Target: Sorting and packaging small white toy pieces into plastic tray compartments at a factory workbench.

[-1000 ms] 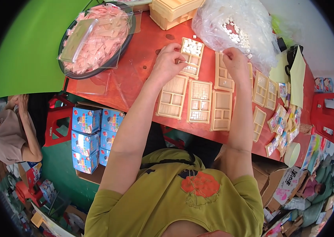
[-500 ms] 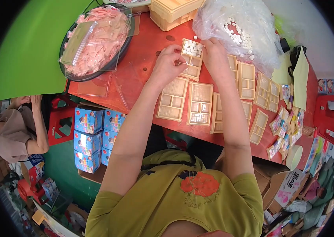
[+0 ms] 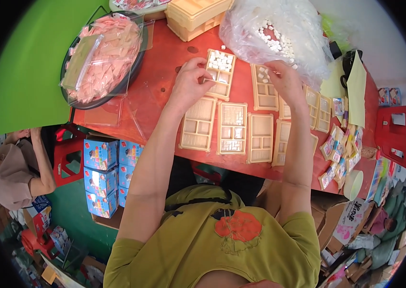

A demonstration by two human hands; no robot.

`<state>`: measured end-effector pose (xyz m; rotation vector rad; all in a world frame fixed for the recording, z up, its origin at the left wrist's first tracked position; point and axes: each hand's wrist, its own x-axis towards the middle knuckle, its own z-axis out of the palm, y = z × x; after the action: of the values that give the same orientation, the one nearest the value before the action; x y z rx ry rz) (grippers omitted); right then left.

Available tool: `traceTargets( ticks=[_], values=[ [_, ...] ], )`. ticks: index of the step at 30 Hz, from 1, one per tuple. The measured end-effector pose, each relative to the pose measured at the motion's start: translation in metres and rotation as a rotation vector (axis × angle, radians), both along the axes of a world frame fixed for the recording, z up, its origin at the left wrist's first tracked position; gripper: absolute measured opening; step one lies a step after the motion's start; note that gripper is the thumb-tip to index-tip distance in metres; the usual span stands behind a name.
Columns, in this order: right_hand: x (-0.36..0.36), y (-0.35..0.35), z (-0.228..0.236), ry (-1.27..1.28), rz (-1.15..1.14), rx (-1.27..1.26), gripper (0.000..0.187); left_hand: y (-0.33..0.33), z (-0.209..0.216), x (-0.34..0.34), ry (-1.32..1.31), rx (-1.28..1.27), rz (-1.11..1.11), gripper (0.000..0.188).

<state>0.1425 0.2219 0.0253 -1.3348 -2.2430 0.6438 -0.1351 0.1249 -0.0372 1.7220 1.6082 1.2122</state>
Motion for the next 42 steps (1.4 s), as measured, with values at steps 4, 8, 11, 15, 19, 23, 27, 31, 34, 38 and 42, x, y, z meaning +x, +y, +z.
traceTargets(
  ticks=[4, 8, 11, 15, 19, 23, 27, 31, 34, 38, 42],
  values=[
    [-0.004, 0.038, 0.005, 0.078, -0.188, 0.070, 0.026, -0.001, -0.001, 0.002, 0.017, 0.012, 0.000, 0.018],
    [-0.023, 0.093, 0.022, -0.278, -0.220, -0.048, 0.037, -0.003, 0.001, 0.004, 0.018, 0.028, -0.001, 0.021],
    [-0.032, 0.111, -0.001, -0.494, -0.221, -0.032, 0.047, -0.002, 0.004, 0.008, -0.024, -0.009, -0.004, 0.021],
    [-0.039, 0.127, -0.026, -0.411, -0.122, 0.095, 0.050, -0.001, -0.001, 0.001, 0.009, 0.044, 0.007, 0.020],
    [-0.023, 0.137, -0.028, -0.189, -0.070, 0.052, 0.044, 0.003, -0.010, -0.005, 0.015, 0.135, -0.016, 0.019],
    [-0.004, 0.140, -0.030, -0.163, -0.076, 0.209, 0.037, 0.007, -0.015, 0.000, 0.025, 0.167, 0.007, 0.016],
    [0.009, 0.160, -0.053, -0.238, 0.059, 0.340, 0.029, 0.004, -0.015, 0.006, -0.016, 0.139, 0.004, 0.012],
    [0.015, 0.170, -0.056, -0.208, 0.039, 0.385, 0.028, 0.002, -0.016, 0.010, -0.059, 0.174, 0.027, 0.009],
    [0.031, 0.168, -0.049, -0.131, -0.052, 0.252, 0.029, 0.005, -0.018, 0.013, -0.054, 0.172, 0.020, 0.010],
    [0.022, 0.106, -0.003, 0.197, -0.160, -0.023, 0.032, 0.011, -0.019, 0.008, -0.004, 0.098, -0.018, 0.013],
    [-0.008, 0.028, 0.026, 0.396, -0.203, -0.316, 0.029, 0.002, -0.027, -0.015, 0.014, 0.162, -0.008, 0.016]
  ],
)
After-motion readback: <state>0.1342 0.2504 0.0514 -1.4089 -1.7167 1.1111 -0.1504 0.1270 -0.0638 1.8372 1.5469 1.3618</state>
